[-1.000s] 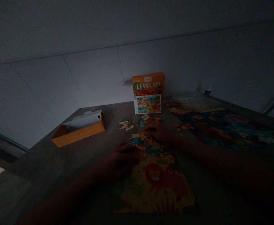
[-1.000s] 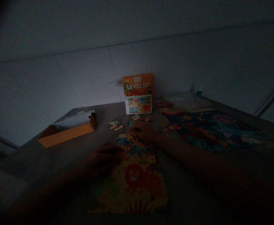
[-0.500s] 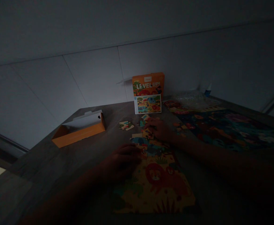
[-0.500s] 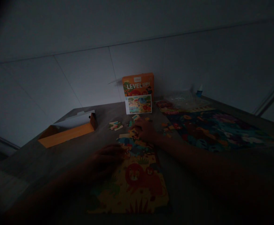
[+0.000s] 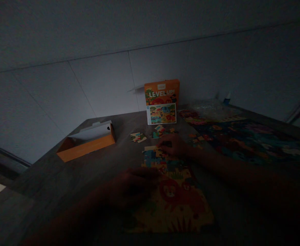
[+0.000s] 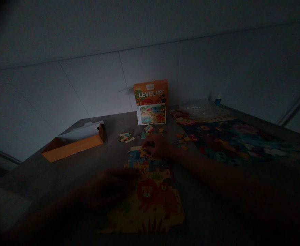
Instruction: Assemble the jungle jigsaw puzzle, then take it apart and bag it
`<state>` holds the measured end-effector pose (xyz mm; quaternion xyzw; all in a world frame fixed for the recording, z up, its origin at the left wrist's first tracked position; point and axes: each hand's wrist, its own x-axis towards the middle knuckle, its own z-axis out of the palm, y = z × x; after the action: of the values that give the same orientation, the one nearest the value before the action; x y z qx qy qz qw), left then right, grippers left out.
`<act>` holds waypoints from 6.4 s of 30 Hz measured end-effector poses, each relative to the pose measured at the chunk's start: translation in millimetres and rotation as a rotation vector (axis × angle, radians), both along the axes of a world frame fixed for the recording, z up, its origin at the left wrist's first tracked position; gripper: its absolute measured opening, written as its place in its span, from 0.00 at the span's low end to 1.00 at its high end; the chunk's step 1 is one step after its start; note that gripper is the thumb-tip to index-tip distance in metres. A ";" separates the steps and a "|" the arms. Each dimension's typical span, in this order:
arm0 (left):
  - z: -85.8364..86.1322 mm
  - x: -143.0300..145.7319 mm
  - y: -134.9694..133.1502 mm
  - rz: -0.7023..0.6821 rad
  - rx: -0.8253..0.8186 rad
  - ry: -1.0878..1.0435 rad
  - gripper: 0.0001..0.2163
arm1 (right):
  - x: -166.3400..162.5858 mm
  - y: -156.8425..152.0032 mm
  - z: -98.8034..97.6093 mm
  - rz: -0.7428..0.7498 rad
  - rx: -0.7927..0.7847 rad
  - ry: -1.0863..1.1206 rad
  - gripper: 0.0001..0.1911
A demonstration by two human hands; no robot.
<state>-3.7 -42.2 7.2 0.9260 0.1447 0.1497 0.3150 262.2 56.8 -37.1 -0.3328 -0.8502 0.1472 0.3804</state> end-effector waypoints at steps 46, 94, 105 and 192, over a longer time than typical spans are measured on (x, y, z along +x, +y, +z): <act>-27.5 -9.0 39.3 0.561 0.247 0.069 0.07 | 2.8 -5.6 3.5 0.025 0.434 -0.144 0.09; -25.4 -8.6 33.4 0.493 0.165 0.027 0.07 | 1.4 5.2 2.1 -0.270 0.052 -0.513 0.32; -25.3 -8.6 33.3 0.493 0.160 0.015 0.07 | 6.6 8.2 3.6 -0.250 0.069 -0.453 0.28; -24.1 -7.8 33.8 0.481 0.174 -0.017 0.06 | -14.6 14.2 26.2 -0.117 0.006 -0.605 0.20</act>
<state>-11.5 -8.4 -16.8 0.8873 0.3445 0.2400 0.1908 247.6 71.0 -10.9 -0.4088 -0.9047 0.0167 0.1186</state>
